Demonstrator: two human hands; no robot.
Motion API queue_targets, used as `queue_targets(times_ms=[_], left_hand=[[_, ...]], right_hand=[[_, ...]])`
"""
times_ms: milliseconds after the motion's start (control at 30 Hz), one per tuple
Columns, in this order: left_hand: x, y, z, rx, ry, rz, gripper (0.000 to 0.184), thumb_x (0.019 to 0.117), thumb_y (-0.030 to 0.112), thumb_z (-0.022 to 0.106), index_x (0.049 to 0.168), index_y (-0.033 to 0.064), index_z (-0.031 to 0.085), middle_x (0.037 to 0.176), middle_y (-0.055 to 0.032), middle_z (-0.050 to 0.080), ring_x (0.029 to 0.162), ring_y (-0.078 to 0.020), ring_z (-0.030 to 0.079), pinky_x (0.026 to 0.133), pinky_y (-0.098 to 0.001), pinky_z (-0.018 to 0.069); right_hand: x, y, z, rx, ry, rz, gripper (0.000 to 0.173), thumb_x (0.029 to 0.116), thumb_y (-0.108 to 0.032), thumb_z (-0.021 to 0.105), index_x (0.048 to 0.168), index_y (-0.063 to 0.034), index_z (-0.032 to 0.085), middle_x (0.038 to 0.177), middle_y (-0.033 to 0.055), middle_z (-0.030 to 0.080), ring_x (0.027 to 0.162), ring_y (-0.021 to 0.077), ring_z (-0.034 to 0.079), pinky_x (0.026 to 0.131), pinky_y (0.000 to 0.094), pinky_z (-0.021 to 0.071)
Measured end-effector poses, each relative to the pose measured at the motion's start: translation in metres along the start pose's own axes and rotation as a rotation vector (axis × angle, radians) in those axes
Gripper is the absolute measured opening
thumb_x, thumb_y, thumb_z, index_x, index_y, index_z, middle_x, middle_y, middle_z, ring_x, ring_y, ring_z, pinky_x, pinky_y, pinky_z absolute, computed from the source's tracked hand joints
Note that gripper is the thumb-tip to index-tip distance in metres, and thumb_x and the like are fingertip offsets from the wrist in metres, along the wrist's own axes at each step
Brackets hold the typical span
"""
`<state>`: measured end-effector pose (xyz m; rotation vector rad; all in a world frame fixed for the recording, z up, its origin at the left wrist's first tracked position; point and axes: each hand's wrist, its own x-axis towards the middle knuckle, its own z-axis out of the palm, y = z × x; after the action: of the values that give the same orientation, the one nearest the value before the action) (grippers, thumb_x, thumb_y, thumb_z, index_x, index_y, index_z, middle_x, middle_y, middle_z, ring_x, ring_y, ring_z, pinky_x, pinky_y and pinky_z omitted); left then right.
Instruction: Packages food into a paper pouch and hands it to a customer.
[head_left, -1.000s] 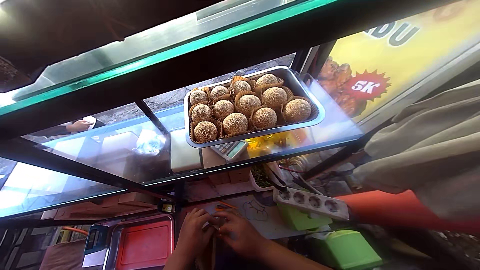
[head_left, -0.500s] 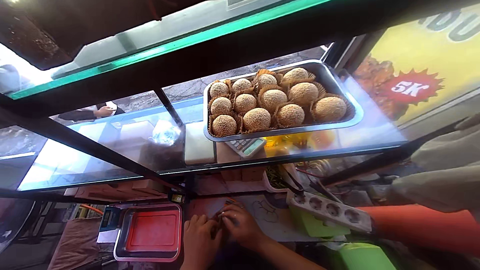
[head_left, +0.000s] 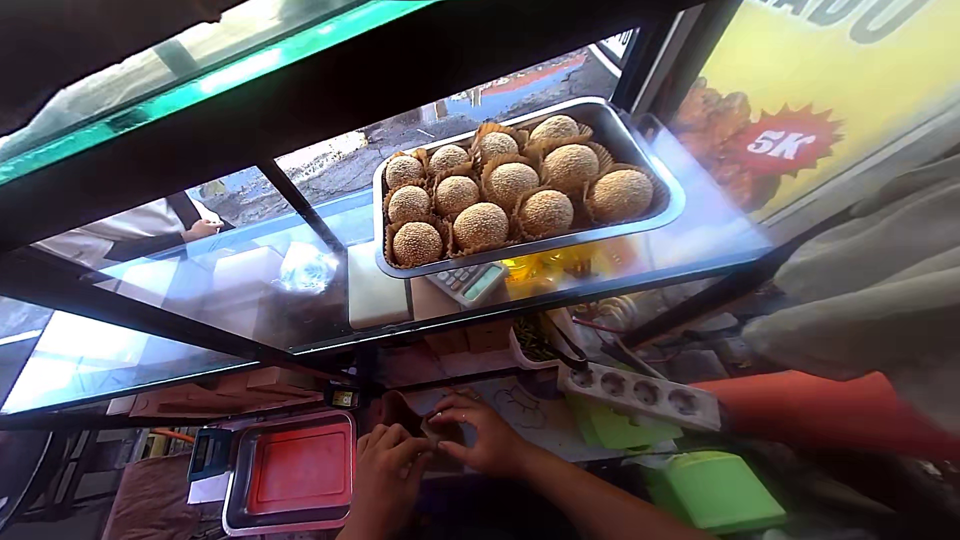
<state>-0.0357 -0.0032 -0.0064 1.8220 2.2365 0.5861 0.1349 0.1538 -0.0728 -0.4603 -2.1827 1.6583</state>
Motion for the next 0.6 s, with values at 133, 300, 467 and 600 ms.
queue_targets(times_ms=[133,300,467,600], left_hand=[[0.007,0.003,0.000,-0.005,-0.029,0.044,0.024,0.1007,0.049,0.057,0.103,0.0357,0.077,0.089,0.0127,0.065,0.091,-0.0070,0.059,0.090,-0.0397,0.0458],[0.006,0.002,-0.009,-0.111,0.070,0.035,0.020,0.0964,0.047,0.065,0.106,0.0314,0.074,0.103,0.0134,0.070,0.104,-0.0074,0.062,0.096,-0.0420,0.0481],[-0.032,-0.037,-0.006,-0.362,0.143,-0.165,0.073,0.0803,0.034,0.080,0.138,0.0012,0.050,0.129,-0.0118,0.060,0.112,-0.0188,0.062,0.089,-0.0344,0.0585],[-0.033,-0.058,0.010,-0.528,-0.070,-0.342,0.079,0.0838,0.044,0.081,0.143,0.0045,0.049,0.134,-0.0073,0.063,0.114,-0.0161,0.066,0.087,-0.0358,0.0623]], right_hand=[[-0.007,0.001,0.008,-0.031,0.040,-0.085,0.026,0.0893,-0.033,0.077,0.111,-0.0178,0.079,0.124,-0.0018,0.069,0.127,0.0149,0.056,0.113,0.0385,0.0436],[-0.018,0.002,0.019,0.019,0.133,-0.009,0.014,0.0957,-0.022,0.068,0.100,-0.0172,0.081,0.117,-0.0044,0.072,0.124,0.0123,0.057,0.111,0.0366,0.0438],[-0.022,0.001,0.020,0.142,0.147,0.052,0.014,0.0960,-0.020,0.069,0.100,-0.0116,0.080,0.119,-0.0001,0.071,0.119,0.0093,0.061,0.107,0.0326,0.0498],[-0.020,0.001,0.018,0.200,0.160,0.063,0.014,0.0956,-0.017,0.071,0.100,-0.0071,0.079,0.120,0.0041,0.071,0.119,0.0100,0.063,0.105,0.0296,0.0525]])
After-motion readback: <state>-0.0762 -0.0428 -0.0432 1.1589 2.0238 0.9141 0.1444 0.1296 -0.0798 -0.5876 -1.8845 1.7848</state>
